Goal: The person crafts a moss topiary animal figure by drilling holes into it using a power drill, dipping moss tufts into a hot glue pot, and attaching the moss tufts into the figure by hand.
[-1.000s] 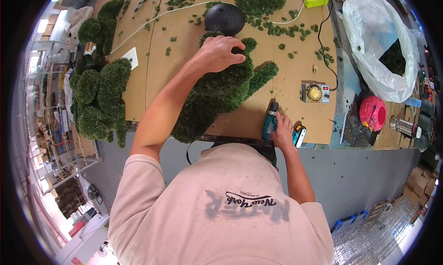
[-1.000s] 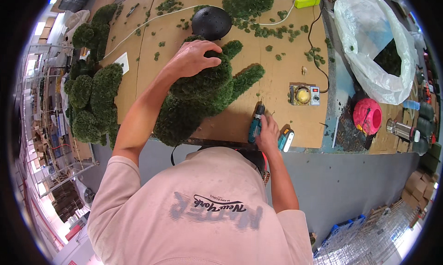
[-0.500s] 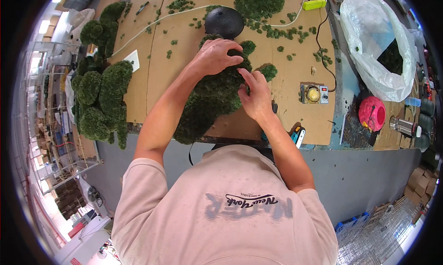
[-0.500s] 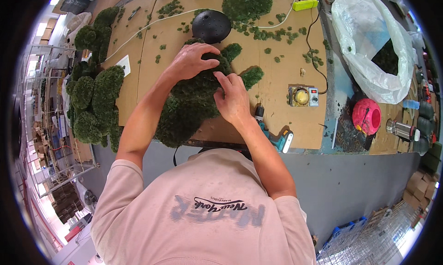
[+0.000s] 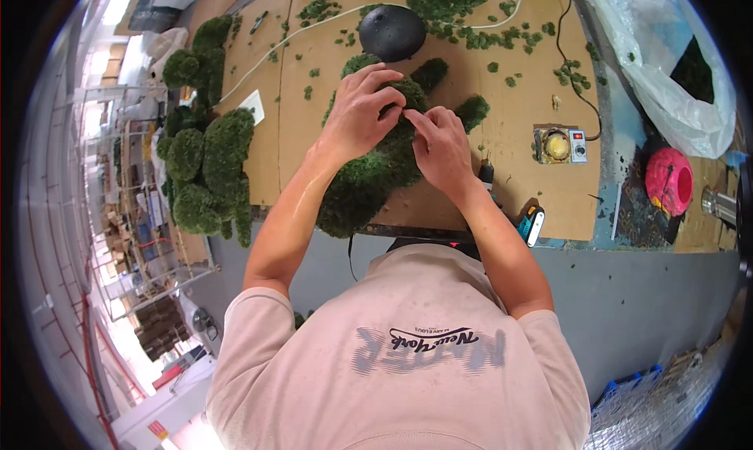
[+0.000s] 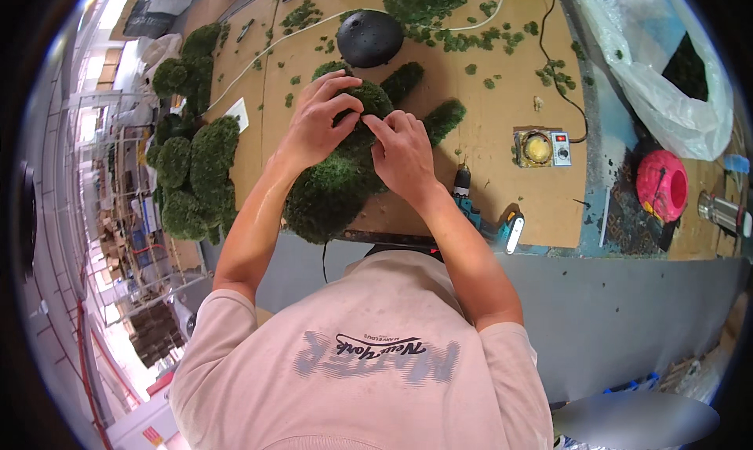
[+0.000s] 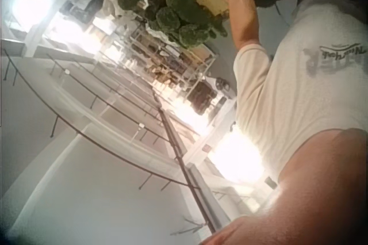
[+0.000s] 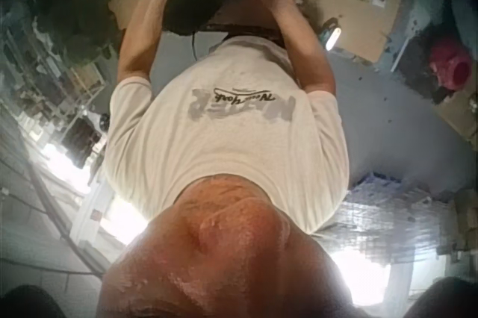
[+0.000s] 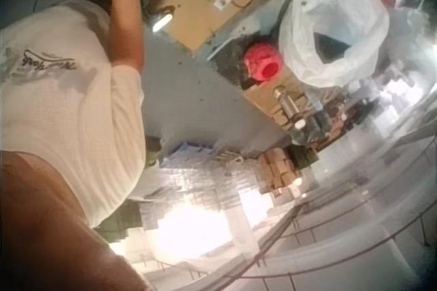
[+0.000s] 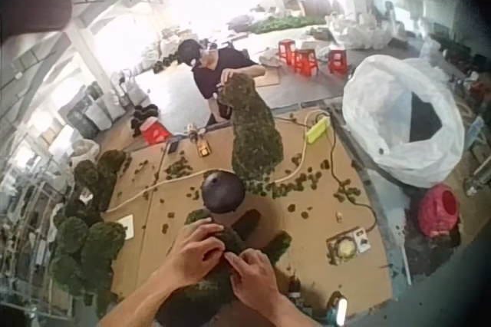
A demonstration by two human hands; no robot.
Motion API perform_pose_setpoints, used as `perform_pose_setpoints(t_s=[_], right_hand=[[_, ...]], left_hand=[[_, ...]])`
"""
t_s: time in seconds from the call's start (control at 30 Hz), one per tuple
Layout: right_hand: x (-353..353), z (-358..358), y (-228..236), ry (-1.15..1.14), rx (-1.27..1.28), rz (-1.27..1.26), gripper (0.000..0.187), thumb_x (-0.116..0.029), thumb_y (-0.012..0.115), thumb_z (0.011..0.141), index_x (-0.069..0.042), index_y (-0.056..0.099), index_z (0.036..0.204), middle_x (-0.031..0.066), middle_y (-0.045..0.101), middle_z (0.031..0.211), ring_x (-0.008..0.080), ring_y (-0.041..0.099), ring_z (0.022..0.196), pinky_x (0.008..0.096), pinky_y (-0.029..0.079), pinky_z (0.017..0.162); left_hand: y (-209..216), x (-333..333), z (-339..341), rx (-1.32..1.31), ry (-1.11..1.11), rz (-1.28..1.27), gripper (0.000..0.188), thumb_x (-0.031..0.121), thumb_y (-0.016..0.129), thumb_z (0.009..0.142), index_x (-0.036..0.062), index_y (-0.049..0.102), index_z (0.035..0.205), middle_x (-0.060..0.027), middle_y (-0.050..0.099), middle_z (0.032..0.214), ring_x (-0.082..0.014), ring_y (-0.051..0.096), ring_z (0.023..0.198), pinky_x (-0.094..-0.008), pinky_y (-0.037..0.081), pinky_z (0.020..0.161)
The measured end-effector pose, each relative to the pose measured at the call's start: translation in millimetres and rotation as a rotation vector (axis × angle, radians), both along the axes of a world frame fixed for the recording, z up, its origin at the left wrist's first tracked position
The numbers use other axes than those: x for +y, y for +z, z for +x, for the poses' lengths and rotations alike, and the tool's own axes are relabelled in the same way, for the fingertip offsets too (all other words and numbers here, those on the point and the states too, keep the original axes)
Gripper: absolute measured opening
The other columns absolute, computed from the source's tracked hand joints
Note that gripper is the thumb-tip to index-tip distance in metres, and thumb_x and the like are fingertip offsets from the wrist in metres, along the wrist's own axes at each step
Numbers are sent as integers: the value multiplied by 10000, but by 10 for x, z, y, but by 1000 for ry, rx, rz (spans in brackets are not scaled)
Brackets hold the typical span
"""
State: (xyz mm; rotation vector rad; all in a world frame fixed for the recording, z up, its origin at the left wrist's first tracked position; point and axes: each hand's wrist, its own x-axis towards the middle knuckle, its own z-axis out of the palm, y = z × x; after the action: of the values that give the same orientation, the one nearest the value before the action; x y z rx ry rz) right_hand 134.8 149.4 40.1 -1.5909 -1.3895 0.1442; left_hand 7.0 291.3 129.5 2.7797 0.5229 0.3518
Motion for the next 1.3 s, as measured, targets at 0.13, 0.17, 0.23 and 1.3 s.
perform_pose_setpoints(t_s=[0.13,0.17,0.23,1.3], right_hand=[[34,-2,-65,7,248,-16,442,28,664,791,-82,665,1219,102,592,931,310,599,909,441,473,822],[29,6,-60,25,309,-44,430,24,660,798,-69,659,1217,101,595,930,308,600,910,444,472,818],[33,35,-55,49,334,-27,426,19,660,800,-64,656,1218,100,597,929,308,601,910,445,472,817],[340,196,-185,43,386,-47,511,-273,720,949,-42,582,1383,169,557,1393,373,514,1292,487,406,1115]], left_hand=[[-40,-143,10,45,170,15,215,139,748,870,112,716,1080,-83,618,1435,-341,477,1424,-493,347,1174],[-55,-177,20,42,225,22,225,161,744,874,114,716,1092,-83,613,1449,-342,475,1427,-496,337,1179],[-69,-243,49,50,279,32,221,178,738,867,126,720,1081,-84,610,1452,-338,472,1430,-519,312,1184],[-34,-195,0,137,313,50,539,251,727,906,111,611,1413,-99,544,1538,-343,432,1471,-487,307,1214]])
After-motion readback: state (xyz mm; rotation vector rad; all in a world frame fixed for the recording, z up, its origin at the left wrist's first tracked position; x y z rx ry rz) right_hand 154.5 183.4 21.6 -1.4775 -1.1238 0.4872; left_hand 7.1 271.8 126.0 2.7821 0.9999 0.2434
